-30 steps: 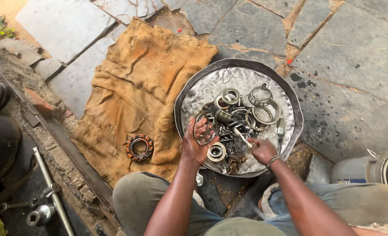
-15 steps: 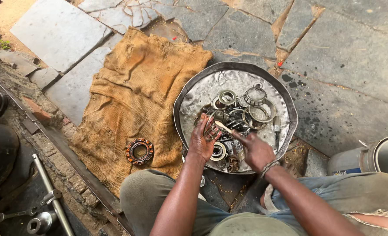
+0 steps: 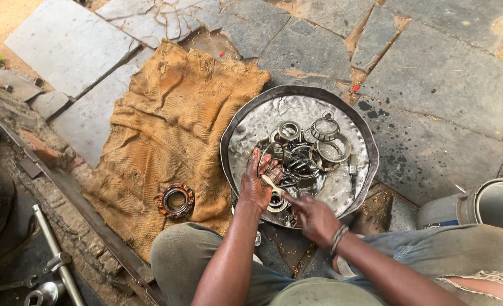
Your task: The person cleans various metal bearings and gears in a metal basin filled with liquid by hand and using a small brush.
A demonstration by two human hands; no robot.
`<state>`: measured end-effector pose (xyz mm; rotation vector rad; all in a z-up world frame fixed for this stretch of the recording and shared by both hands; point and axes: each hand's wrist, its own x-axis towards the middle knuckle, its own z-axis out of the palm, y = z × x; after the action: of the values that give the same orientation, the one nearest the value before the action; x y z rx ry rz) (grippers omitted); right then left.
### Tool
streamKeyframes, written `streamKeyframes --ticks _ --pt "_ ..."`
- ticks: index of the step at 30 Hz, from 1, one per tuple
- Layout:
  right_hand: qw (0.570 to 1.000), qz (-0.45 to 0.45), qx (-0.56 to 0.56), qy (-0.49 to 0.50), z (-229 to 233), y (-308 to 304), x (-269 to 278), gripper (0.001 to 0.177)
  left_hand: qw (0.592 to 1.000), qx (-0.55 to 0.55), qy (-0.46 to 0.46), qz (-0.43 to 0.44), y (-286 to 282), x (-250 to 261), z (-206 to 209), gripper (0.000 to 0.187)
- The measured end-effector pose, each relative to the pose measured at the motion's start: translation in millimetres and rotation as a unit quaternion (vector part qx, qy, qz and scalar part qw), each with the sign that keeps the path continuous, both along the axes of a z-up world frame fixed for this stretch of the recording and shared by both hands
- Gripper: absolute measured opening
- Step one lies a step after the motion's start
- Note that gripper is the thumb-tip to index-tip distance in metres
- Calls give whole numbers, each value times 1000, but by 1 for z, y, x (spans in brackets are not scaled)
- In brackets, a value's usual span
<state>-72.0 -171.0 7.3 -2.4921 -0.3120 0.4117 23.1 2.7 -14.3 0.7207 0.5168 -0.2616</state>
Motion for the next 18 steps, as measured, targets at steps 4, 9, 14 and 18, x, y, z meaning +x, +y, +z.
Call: streamKeyframes --ticks 4,9,14,18 --pt "976 -18 -203 83 28 -21 38 64 1000 13 2 -14 1 -2 -3 71" --pt "957 -47 -212 194 65 -9 40 63 997 74 10 -17 -2 0 1 74" --pt "999 27 -2 -40 -7 -14 5 66 998 49 -29 3 3 -4 -20 73" --pt "993 -83 -54 62 -33 -48 16 33 985 114 -127 12 1 -7 -27 81"
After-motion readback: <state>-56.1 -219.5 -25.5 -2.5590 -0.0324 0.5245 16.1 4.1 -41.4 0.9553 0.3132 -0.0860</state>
